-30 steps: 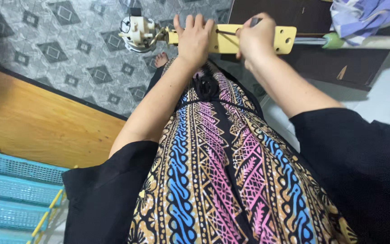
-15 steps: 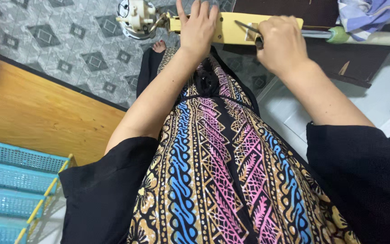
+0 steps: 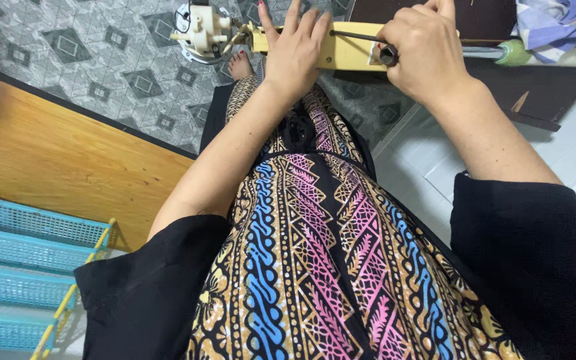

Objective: The person uses a screwdriver to tighten screws on the yellow plastic base of an electric fan. They repeatedly insert and turn the screwdriver at multiple screw holes on the base, then lift the assembled base unit.

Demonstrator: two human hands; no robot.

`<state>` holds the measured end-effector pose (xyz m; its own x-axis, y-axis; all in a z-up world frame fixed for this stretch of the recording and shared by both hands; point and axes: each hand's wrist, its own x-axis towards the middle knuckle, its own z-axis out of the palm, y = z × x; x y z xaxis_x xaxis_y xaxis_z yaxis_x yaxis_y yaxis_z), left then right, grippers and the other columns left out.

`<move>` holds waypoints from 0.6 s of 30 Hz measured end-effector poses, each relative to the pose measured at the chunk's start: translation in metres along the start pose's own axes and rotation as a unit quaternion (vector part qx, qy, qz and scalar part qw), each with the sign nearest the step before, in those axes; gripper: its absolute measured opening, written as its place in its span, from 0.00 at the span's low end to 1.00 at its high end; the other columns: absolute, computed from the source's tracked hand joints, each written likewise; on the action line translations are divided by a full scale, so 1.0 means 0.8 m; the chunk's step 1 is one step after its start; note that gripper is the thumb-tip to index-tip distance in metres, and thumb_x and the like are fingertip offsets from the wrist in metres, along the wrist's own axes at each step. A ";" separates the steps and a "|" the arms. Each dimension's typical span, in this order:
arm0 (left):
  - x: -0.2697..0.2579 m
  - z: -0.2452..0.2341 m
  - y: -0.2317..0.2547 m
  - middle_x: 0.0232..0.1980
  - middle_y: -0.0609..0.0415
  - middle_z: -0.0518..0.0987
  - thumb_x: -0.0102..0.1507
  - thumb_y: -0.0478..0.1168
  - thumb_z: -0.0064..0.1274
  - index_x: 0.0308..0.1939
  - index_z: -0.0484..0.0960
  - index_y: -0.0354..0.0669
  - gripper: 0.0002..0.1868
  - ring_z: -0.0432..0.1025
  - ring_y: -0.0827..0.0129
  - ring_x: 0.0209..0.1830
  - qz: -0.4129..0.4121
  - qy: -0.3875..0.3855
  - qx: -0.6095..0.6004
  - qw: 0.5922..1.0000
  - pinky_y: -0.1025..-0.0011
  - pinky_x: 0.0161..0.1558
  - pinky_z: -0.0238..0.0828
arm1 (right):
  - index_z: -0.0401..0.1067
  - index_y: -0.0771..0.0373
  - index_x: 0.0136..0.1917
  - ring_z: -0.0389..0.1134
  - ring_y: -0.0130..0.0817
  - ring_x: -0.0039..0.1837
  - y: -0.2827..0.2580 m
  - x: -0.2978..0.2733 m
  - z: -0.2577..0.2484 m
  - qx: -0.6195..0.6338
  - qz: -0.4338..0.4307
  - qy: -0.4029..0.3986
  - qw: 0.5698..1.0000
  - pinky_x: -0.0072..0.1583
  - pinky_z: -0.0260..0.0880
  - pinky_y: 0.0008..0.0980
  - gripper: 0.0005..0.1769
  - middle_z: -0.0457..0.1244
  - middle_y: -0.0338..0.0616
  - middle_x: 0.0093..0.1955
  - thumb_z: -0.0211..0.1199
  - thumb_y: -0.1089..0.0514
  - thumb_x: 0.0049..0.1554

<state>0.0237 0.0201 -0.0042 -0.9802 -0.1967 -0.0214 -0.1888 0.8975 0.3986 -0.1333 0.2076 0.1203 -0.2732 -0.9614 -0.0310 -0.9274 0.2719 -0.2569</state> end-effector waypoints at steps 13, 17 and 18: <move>0.001 -0.003 -0.004 0.58 0.58 0.74 0.48 0.36 0.70 0.66 0.71 0.49 0.43 0.66 0.59 0.64 0.010 0.029 -0.054 0.998 0.22 0.70 0.26 | 0.75 0.59 0.42 0.67 0.37 0.56 0.005 0.012 -0.003 -0.064 -0.042 -0.037 0.996 0.70 0.57 0.42 0.07 0.63 0.37 0.43 0.69 0.65 0.49; 0.005 -0.003 -0.006 0.56 0.55 0.74 0.44 0.38 0.70 0.65 0.72 0.46 0.44 0.66 0.56 0.62 0.008 0.023 -0.070 0.997 0.25 0.69 0.29 | 0.73 0.58 0.40 0.67 0.35 0.54 0.003 0.028 -0.015 -0.103 -0.091 -0.058 0.989 0.69 0.59 0.42 0.04 0.63 0.36 0.42 0.67 0.62 0.50; 0.005 -0.002 -0.005 0.56 0.56 0.74 0.45 0.37 0.70 0.66 0.72 0.47 0.44 0.66 0.56 0.62 0.009 0.023 -0.065 0.998 0.25 0.69 0.29 | 0.73 0.57 0.40 0.67 0.34 0.54 0.001 0.031 -0.018 -0.108 -0.105 -0.059 0.987 0.69 0.59 0.41 0.03 0.63 0.35 0.42 0.66 0.62 0.52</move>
<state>0.0208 0.0153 -0.0046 -0.9790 -0.2022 0.0270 -0.1600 0.8430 0.5135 -0.1443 0.1844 0.1335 -0.0490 -0.9921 -0.1155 -0.9968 0.0559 -0.0573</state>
